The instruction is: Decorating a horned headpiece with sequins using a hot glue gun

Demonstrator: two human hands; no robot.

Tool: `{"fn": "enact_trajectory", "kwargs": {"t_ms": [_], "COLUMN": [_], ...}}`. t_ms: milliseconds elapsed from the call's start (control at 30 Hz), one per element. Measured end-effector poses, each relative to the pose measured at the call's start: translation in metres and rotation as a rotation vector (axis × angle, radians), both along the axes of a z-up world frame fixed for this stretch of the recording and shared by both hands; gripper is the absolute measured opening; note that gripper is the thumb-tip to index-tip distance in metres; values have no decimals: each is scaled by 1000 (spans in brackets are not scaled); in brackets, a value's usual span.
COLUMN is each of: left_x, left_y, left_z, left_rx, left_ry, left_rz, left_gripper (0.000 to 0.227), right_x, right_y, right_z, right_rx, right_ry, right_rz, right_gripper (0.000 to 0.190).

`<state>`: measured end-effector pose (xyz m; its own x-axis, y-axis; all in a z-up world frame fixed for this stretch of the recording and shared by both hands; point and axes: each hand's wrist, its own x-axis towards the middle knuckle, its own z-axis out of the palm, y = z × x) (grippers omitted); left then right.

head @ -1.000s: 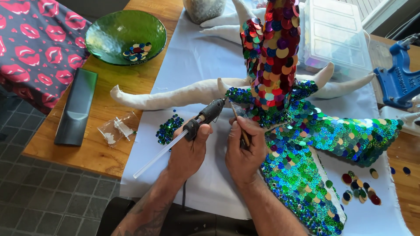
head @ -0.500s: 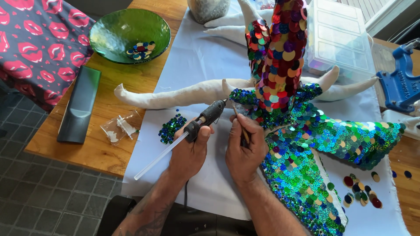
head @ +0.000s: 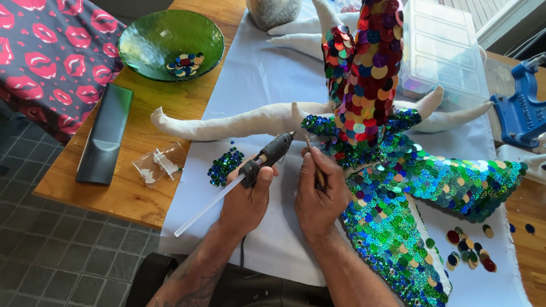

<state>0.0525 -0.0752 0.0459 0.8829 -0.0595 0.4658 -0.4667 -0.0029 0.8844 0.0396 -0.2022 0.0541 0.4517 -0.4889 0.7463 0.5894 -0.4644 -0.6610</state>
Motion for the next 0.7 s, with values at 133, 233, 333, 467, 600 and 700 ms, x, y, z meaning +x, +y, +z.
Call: {"fn": "enact_trajectory", "kwargs": {"t_ms": [133, 233, 333, 467, 600, 700], "left_x": [-5, -11, -15, -24, -38, -48], "left_y": [0, -1, 3, 24, 52, 70], "left_z": [-2, -5, -8, -9, -2, 8], "left_rx": [-22, -24, -66, -100, -17, 58], "left_ry": [13, 13, -5, 107, 199, 242], "left_rz": [-7, 11, 32, 38, 100, 110], "left_gripper": [44, 45, 47, 52, 59, 62], "right_x": [0, -2, -10, -25, -30, -27], "right_y": [0, -4, -9, -10, -5, -1], "right_z": [1, -1, -4, 7, 5, 1], "right_rx": [0, -22, -47, -164, -155, -69], "right_ry": [-10, -31, -62, 34, 244, 332], "right_rz": [-3, -11, -5, 8, 231, 397], "right_gripper": [13, 12, 12, 11, 19, 16]}}
